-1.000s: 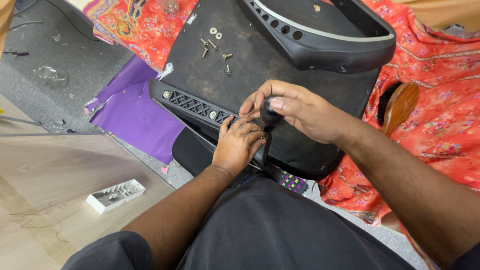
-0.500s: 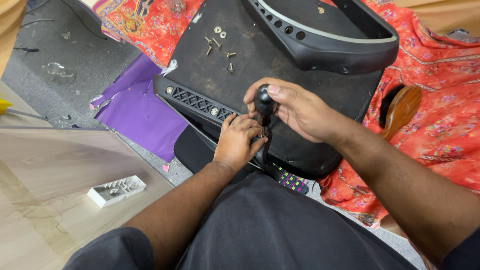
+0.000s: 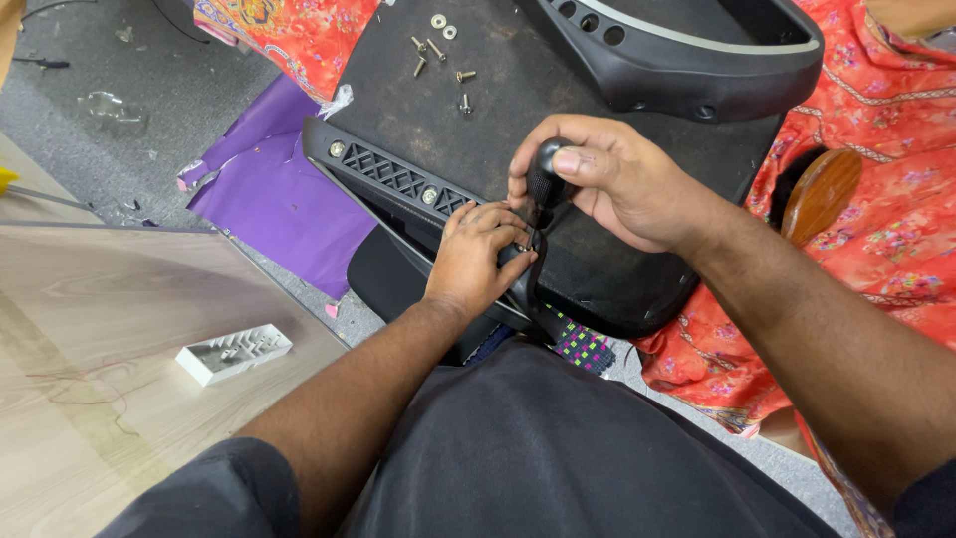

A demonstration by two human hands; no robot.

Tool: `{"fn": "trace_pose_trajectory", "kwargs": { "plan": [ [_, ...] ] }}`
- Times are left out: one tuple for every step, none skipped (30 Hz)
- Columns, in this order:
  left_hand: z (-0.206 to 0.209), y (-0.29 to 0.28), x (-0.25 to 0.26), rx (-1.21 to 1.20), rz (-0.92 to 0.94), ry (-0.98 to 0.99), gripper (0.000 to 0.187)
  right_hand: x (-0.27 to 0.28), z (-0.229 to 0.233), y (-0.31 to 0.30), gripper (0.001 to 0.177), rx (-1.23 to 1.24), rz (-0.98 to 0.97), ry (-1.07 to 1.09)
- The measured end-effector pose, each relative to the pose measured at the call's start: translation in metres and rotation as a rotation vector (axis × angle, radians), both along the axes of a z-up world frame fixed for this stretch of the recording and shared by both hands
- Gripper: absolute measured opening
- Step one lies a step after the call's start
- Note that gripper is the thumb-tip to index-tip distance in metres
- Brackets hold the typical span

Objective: The person sits on the floor with a black plastic chair back on their lap and uses a screwdriver to unscrew screws from its mounting rail. They collect the removed screws and place them into a small plastic cup on the floor.

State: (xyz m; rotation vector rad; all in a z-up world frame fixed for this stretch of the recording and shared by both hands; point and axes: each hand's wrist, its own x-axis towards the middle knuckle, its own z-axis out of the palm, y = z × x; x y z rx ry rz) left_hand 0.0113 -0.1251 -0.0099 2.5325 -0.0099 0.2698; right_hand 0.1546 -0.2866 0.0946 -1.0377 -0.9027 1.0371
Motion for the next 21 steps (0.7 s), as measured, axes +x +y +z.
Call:
{"fn": "trace_pose_trajectory", "kwargs": {
  "plan": [
    [-0.001,0.000,0.000,-0.003,0.005,0.000,0.021,0.001,0.000,-0.001,0.037,0.019,0.003,0.013],
    [-0.003,-0.001,0.000,-0.006,0.010,0.000,0.022,0.002,0.001,-0.001,0.034,0.039,0.006,0.026],
    [-0.005,0.000,0.001,-0.009,0.015,0.000,0.023,0.002,0.001,-0.001,0.032,0.059,0.010,0.038],
    [-0.007,0.000,0.001,-0.014,0.014,-0.014,0.024,0.003,0.002,-0.001,0.033,0.056,0.009,0.026],
    [-0.008,0.000,0.001,-0.019,0.013,-0.028,0.024,0.003,0.004,-0.002,0.034,0.052,0.009,0.013],
    [-0.010,0.000,0.001,-0.024,0.012,-0.042,0.025,0.003,0.005,-0.002,0.036,0.048,0.009,0.001],
    [-0.011,0.001,0.002,-0.029,0.012,-0.038,0.025,0.002,0.006,-0.002,0.038,0.040,0.005,0.007],
    [-0.012,0.000,0.001,-0.035,0.012,-0.034,0.024,0.000,0.007,-0.002,0.041,0.030,0.001,0.013],
    [-0.012,0.000,0.001,-0.041,0.012,-0.029,0.024,-0.002,0.007,-0.001,0.044,0.021,-0.003,0.020],
    [-0.012,0.000,0.001,-0.044,0.015,-0.017,0.025,-0.004,0.007,0.000,0.046,0.011,0.002,0.032],
    [-0.011,0.000,0.000,-0.048,0.019,-0.004,0.027,-0.007,0.007,0.001,0.048,0.001,0.007,0.044],
    [-0.009,0.000,0.000,-0.051,0.022,0.007,0.029,-0.009,0.007,0.002,0.050,-0.008,0.012,0.055],
    [-0.007,0.001,0.000,-0.038,-0.002,0.000,0.041,-0.010,0.007,0.003,0.049,-0.008,0.010,0.056],
    [-0.003,0.004,0.000,-0.024,-0.026,-0.007,0.053,-0.011,0.006,0.005,0.047,-0.007,0.008,0.058],
    [0.000,0.006,0.000,-0.011,-0.050,-0.014,0.065,-0.011,0.005,0.006,0.046,-0.007,0.006,0.059],
    [0.004,0.007,0.002,0.081,-0.091,0.070,0.074,-0.011,0.005,0.006,0.045,0.003,-0.002,0.054],
    [0.008,0.009,0.004,0.172,-0.132,0.155,0.083,-0.010,0.005,0.005,0.044,0.012,-0.009,0.049],
    [0.011,0.010,0.007,0.263,-0.172,0.240,0.092,-0.009,0.004,0.004,0.043,0.022,-0.017,0.046],
    [0.013,0.011,0.009,0.262,-0.191,0.245,0.096,-0.008,0.004,0.004,0.043,0.033,-0.016,0.049],
    [0.015,0.012,0.012,0.261,-0.211,0.249,0.100,-0.007,0.003,0.004,0.042,0.044,-0.014,0.052],
    [0.016,0.013,0.014,0.260,-0.232,0.253,0.104,-0.006,0.003,0.004,0.042,0.055,-0.013,0.054]
  ]
}}
